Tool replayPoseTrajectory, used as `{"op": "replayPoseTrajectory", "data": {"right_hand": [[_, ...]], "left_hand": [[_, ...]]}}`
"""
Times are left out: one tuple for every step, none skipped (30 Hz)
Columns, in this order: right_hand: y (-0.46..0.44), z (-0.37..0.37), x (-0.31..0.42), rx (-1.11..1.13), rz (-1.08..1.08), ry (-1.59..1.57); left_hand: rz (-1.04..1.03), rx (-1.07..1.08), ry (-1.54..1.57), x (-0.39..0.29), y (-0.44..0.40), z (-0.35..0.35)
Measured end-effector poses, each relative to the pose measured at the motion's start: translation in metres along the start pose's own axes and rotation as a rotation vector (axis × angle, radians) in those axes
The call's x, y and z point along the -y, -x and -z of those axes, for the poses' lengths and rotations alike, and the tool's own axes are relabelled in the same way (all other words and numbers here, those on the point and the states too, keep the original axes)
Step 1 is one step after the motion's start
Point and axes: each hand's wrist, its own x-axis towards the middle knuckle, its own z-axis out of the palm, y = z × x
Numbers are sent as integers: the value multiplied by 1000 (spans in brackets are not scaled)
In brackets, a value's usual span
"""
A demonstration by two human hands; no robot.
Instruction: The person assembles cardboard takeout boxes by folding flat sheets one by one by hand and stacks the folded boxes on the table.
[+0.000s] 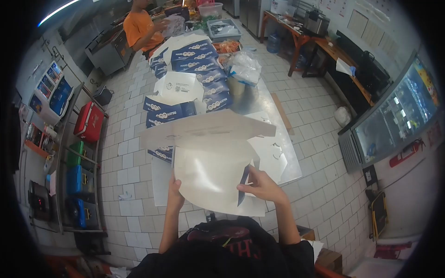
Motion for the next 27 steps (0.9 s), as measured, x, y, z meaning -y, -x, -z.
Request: {"op": "replayPoseTrajectory", "data": {"right_hand": [[-2, -1, -4, 1, -5, -9], [-5, -1, -9, -40, -34, 9], [-9, -1, -9, -82, -62, 27], [-11, -6, -1, -209, -30, -7], [-12, -9, 6, -210, -32, -12], [-12, -9, 11, -258, -61, 53], [-12, -11, 19, -303, -89, 119], [-11, -16, 31, -279, -125, 252], [-10, -24, 42, -251, -90, 302], [-10, -37, 42, -237, 1, 280], [-6, -47, 41, -220, 92, 256], [-1, -49, 40, -208, 91, 256], [3, -50, 43, -164, 167, 282], [6, -48, 48, -124, 245, 307], [9, -38, 52, -123, 251, 307], [14, -21, 57, 40, 329, 285], [19, -11, 63, 205, 404, 262], [22, -21, 69, 108, 447, 295], [22, -30, 65, 109, 448, 295], [20, -39, 58, -29, 607, 513], [17, -44, 50, -174, 760, 729], [14, -46, 44, -255, 909, 825], [13, -45, 47, -254, 909, 827], [12, -42, 55, -278, 996, 753], [11, -41, 60, -304, 1080, 677], [11, -45, 62, -359, 947, 579], [8, -41, 55, -327, 1023, 585]], "left_hand": [[-44, -12, -62, -3, 1, 0], [-90, -24, -122, -7, 1, -1], [-84, -26, -128, -19, 0, -7], [-167, -59, -305, -36, 0, -17], [-251, -89, -482, -46, -1, -23], [-427, -214, -854, -46, 0, -23], [-427, -213, -856, -48, 1, -27], [-486, -93, -845, -48, 4, -37], [-538, 25, -832, -46, 9, -48], [-493, 87, -766, -34, 10, -64], [-447, 145, -698, -23, 11, -76], [-441, 134, -700, -25, 12, -81], [-357, 104, -634, -32, 9, -87], [-279, 78, -569, -42, 5, -90], [-283, 76, -572, -51, 3, -92], [-249, -31, -349, -61, 3, -94], [-212, -137, -124, -69, 3, -95], [-120, -113, 40, -75, 1, -93], [-120, -114, 40, -81, 1, -97], [-57, -104, 164, -88, 1, -102], [9, -92, 286, -91, 1, -104], [67, -66, 327, -84, -1, -103], [66, -67, 328, -85, -2, -103], [184, 11, 451, -87, -4, -102], [302, 92, 571, -88, -5, -102], [345, 109, 630, -80, -6, -102], [344, 109, 631, -76, -5, -104]]}}
